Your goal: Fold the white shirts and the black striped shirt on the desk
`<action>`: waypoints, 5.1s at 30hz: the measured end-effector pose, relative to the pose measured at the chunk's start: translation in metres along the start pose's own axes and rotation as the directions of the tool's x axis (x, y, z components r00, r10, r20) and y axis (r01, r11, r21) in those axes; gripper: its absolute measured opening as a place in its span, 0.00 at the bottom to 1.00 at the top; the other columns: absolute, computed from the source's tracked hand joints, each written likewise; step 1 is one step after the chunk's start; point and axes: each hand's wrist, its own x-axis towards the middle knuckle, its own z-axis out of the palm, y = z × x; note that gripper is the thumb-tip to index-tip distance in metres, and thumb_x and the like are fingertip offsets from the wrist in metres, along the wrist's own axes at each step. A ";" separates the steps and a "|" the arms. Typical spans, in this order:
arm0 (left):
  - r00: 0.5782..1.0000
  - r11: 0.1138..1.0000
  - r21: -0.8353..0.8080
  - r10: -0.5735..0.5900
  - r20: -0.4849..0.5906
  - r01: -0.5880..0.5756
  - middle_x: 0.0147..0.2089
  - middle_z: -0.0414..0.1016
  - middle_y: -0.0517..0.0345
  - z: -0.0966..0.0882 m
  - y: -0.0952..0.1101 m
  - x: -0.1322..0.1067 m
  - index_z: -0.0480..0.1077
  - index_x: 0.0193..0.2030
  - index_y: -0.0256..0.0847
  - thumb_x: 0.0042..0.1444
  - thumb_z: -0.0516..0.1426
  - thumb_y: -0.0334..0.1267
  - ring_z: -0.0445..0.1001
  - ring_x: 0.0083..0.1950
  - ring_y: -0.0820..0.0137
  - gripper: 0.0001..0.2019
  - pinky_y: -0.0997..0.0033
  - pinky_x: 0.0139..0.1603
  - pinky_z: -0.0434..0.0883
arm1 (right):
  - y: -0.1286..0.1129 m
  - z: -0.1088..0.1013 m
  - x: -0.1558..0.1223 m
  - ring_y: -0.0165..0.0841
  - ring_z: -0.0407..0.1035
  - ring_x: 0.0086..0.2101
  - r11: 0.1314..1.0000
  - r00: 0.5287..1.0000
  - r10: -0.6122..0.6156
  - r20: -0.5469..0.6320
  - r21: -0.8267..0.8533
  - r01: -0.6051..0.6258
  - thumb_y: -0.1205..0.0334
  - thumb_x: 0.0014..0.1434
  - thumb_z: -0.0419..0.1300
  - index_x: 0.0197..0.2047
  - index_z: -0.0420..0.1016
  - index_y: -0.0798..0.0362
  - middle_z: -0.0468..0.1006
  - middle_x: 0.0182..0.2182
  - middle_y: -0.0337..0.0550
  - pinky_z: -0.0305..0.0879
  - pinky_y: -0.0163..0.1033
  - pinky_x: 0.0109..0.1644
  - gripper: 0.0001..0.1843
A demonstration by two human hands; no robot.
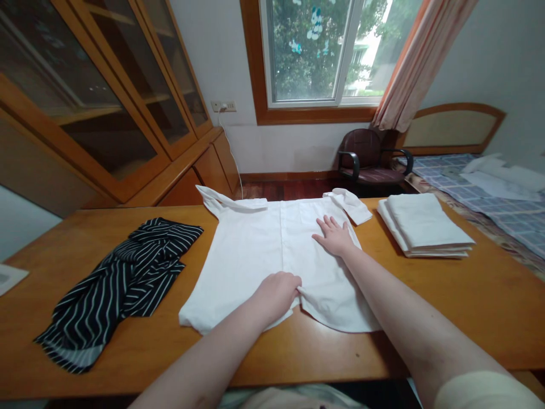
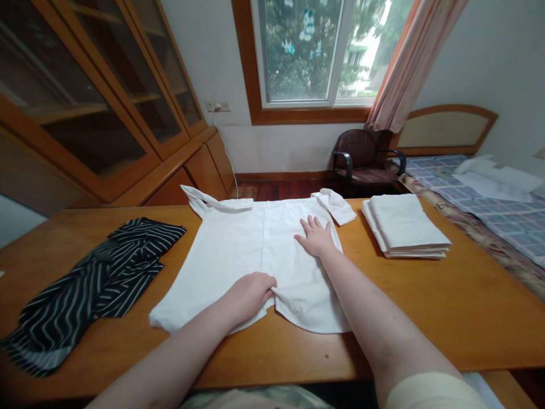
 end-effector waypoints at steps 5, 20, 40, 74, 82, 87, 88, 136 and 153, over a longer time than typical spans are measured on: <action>0.997 0.970 -0.231 -0.073 -0.002 0.070 0.42 0.76 0.54 -0.021 -0.019 0.014 0.71 0.39 0.44 0.60 0.48 0.42 0.73 0.43 0.64 0.12 0.70 0.41 0.65 | 0.007 -0.007 0.006 0.46 0.36 0.66 0.999 0.996 -0.034 0.083 0.038 0.031 0.35 0.58 0.44 0.69 0.45 0.50 0.41 0.68 0.50 0.29 0.62 0.64 0.42; 0.868 0.879 -0.252 -0.456 -0.194 0.405 0.37 0.76 0.59 -0.008 -0.076 0.047 0.69 0.39 0.46 0.55 0.54 0.47 0.72 0.37 0.66 0.10 0.72 0.31 0.60 | 0.015 -0.038 -0.062 0.44 0.56 0.59 0.660 0.949 -0.304 -0.082 0.701 0.272 0.38 0.50 0.58 0.65 0.56 0.51 0.61 0.61 0.52 0.52 0.51 0.62 0.44; 0.967 0.980 0.093 -0.156 -0.201 0.177 0.72 0.38 0.54 -0.001 -0.045 -0.041 0.51 0.67 0.49 0.49 0.59 0.46 0.41 0.71 0.54 0.38 0.50 0.68 0.41 | -0.032 -0.009 -0.127 0.48 0.56 0.59 0.929 0.928 -0.366 -0.072 0.031 0.369 0.62 0.59 0.50 0.56 0.69 0.57 0.60 0.61 0.56 0.48 0.59 0.62 0.23; 0.981 0.977 -0.139 -0.144 0.131 0.162 0.57 0.70 0.55 -0.056 -0.049 -0.045 0.67 0.57 0.46 0.57 0.50 0.50 0.69 0.55 0.61 0.24 0.65 0.55 0.63 | 0.024 -0.079 -0.102 0.38 0.71 0.38 0.841 0.952 -0.107 0.286 0.536 -0.067 0.43 0.57 0.53 0.45 0.74 0.54 0.78 0.40 0.49 0.64 0.39 0.41 0.24; 0.962 0.983 0.142 -0.076 -0.263 0.116 0.68 0.55 0.48 -0.030 -0.084 0.054 0.61 0.62 0.40 0.60 0.49 0.42 0.53 0.67 0.61 0.23 0.60 0.66 0.52 | -0.011 -0.054 -0.031 0.42 0.57 0.59 0.965 0.995 -0.099 0.021 0.244 0.091 0.51 0.60 0.54 0.59 0.64 0.56 0.60 0.62 0.54 0.53 0.42 0.61 0.27; 0.927 0.954 0.228 -0.100 -0.362 0.192 0.71 0.47 0.51 0.001 -0.097 0.076 0.55 0.66 0.44 0.62 0.47 0.45 0.44 0.71 0.60 0.26 0.52 0.68 0.42 | -0.028 -0.029 0.005 0.43 0.51 0.61 0.990 0.997 -0.056 -0.048 0.130 0.062 0.49 0.62 0.50 0.61 0.60 0.58 0.53 0.65 0.56 0.48 0.48 0.63 0.30; 0.926 0.950 0.234 -0.112 -0.360 0.206 0.71 0.47 0.51 0.004 -0.099 0.078 0.53 0.67 0.46 0.62 0.46 0.47 0.43 0.71 0.58 0.27 0.49 0.68 0.41 | -0.032 -0.025 0.011 0.44 0.50 0.62 0.993 0.997 -0.038 -0.062 0.111 0.045 0.49 0.62 0.49 0.62 0.60 0.58 0.52 0.65 0.56 0.46 0.50 0.63 0.30; 0.866 0.872 0.182 -0.383 -0.321 0.454 0.72 0.38 0.49 -0.003 -0.114 0.097 0.43 0.70 0.46 0.60 0.40 0.57 0.35 0.71 0.54 0.34 0.45 0.66 0.40 | -0.048 0.008 -0.023 0.46 0.33 0.66 0.998 0.997 0.070 0.009 0.006 -0.070 0.33 0.58 0.38 0.69 0.43 0.51 0.40 0.68 0.50 0.27 0.63 0.62 0.43; 0.852 0.871 0.161 -0.389 -0.349 0.464 0.72 0.42 0.49 0.014 -0.096 0.072 0.46 0.69 0.48 0.60 0.41 0.57 0.39 0.71 0.55 0.33 0.45 0.66 0.42 | -0.069 -0.017 -0.049 0.55 0.44 0.62 0.991 0.989 0.128 0.073 -0.042 -0.126 0.33 0.57 0.42 0.65 0.54 0.53 0.50 0.65 0.59 0.36 0.68 0.58 0.42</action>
